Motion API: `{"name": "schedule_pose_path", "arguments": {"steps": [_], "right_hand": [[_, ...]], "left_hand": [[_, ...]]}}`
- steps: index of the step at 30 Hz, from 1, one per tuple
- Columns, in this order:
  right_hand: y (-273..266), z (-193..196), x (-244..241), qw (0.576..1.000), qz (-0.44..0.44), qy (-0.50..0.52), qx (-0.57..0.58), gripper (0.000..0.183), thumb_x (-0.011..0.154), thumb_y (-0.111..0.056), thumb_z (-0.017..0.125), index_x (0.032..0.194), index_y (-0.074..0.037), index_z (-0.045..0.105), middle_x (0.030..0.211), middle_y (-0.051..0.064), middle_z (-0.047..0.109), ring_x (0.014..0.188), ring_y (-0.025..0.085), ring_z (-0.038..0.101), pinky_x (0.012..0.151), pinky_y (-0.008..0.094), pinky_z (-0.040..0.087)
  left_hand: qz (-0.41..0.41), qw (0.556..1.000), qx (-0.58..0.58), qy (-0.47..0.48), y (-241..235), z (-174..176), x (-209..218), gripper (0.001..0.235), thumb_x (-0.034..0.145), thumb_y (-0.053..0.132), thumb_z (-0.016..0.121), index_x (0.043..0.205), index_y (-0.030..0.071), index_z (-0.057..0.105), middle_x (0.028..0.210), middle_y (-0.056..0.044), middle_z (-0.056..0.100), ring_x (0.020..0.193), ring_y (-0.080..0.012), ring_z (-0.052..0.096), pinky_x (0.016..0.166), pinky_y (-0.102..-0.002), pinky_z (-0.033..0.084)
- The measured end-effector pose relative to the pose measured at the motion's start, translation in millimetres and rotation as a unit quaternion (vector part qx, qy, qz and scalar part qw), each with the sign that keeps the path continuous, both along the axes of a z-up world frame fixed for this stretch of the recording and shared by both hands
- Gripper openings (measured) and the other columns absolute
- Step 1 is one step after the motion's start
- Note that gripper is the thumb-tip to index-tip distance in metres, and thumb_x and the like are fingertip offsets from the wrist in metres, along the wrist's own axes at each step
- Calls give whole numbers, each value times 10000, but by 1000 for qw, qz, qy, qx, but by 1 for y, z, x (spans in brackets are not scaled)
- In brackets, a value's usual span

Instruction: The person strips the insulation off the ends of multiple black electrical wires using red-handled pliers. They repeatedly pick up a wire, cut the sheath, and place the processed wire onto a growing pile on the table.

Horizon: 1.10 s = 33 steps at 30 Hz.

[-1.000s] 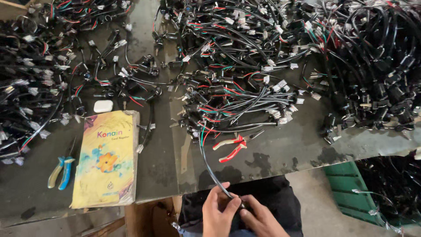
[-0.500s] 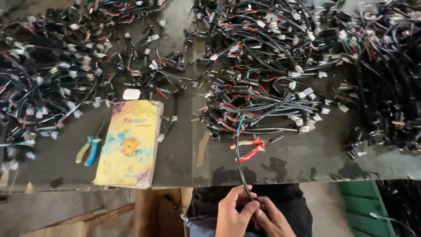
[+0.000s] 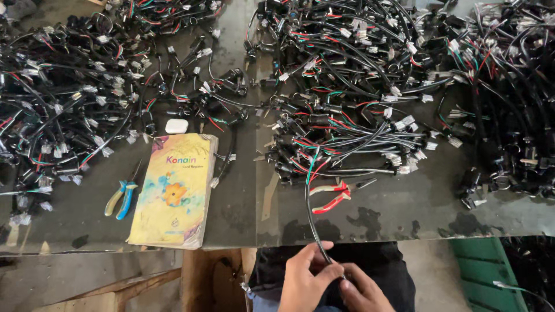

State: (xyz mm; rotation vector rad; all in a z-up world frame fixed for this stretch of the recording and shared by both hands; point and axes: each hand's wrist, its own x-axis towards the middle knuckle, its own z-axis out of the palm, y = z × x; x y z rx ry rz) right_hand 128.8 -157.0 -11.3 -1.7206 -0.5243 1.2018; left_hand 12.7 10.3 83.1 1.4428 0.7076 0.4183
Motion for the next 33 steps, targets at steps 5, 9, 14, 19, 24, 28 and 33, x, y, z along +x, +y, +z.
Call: {"name": "schedule_pose_path", "arguments": {"steps": [5, 9, 14, 19, 24, 28, 33], "right_hand": [[3, 20, 0, 975, 27, -160, 150, 393, 951, -224, 612, 1296, -37, 606, 1136, 133, 717, 1123, 287, 696, 962, 372, 494], [14, 37, 7, 949, 15, -282, 142, 366, 916, -254, 631, 1199, -28, 577, 1069, 139, 650, 1015, 313, 671, 882, 382, 509], [5, 40, 6, 951, 85, -237, 177, 371, 875, -288, 674, 1130, -31, 596, 951, 153, 625, 889, 322, 669, 803, 383, 537], [-1, 41, 6, 952, 84, -284, 82, 388, 849, -342, 692, 1030, -29, 552, 860, 160, 580, 834, 349, 632, 717, 395, 510], [-3, 51, 1, 960, 89, -237, 120, 324, 890, -287, 649, 1040, -16, 554, 879, 174, 610, 818, 366, 643, 714, 425, 529], [10, 67, -1, 944, 94, -316, 9, 319, 864, -296, 677, 1019, -49, 548, 904, 181, 607, 873, 394, 637, 724, 450, 513], [4, 87, 2, 977, 98, -181, 59, 300, 939, -251, 621, 1100, -5, 561, 945, 172, 660, 919, 353, 659, 793, 411, 529]], "left_hand": [[17, 993, 104, -46, -20, -6, -3, 359, 801, 60, 879, 1128, 1, 742, 833, -103, 821, 780, -147, 809, 763, -303, 624], [26, 988, -18, -152, -27, -11, 0, 354, 909, 43, 750, 1256, 20, 683, 1107, -126, 780, 1039, -187, 766, 921, -317, 595], [-208, 969, 76, -111, -3, -11, -13, 294, 911, 37, 783, 1197, 27, 714, 1092, -55, 608, 985, -160, 666, 838, -297, 561], [-190, 979, 61, -27, -1, -6, -6, 224, 916, 28, 733, 1134, 39, 679, 1079, -34, 591, 963, -128, 599, 863, -275, 506], [-184, 981, -58, 6, -13, -16, -5, 194, 897, 51, 746, 1078, 52, 675, 951, -2, 599, 855, -83, 589, 779, -254, 501], [-123, 992, -23, 11, -11, -16, -2, 124, 900, 34, 746, 1021, 32, 725, 955, 5, 654, 842, -85, 640, 766, -266, 535], [-192, 965, -180, 16, 7, -5, -17, 265, 873, 39, 730, 1133, 82, 709, 903, 33, 662, 831, -58, 606, 774, -242, 515]]}}
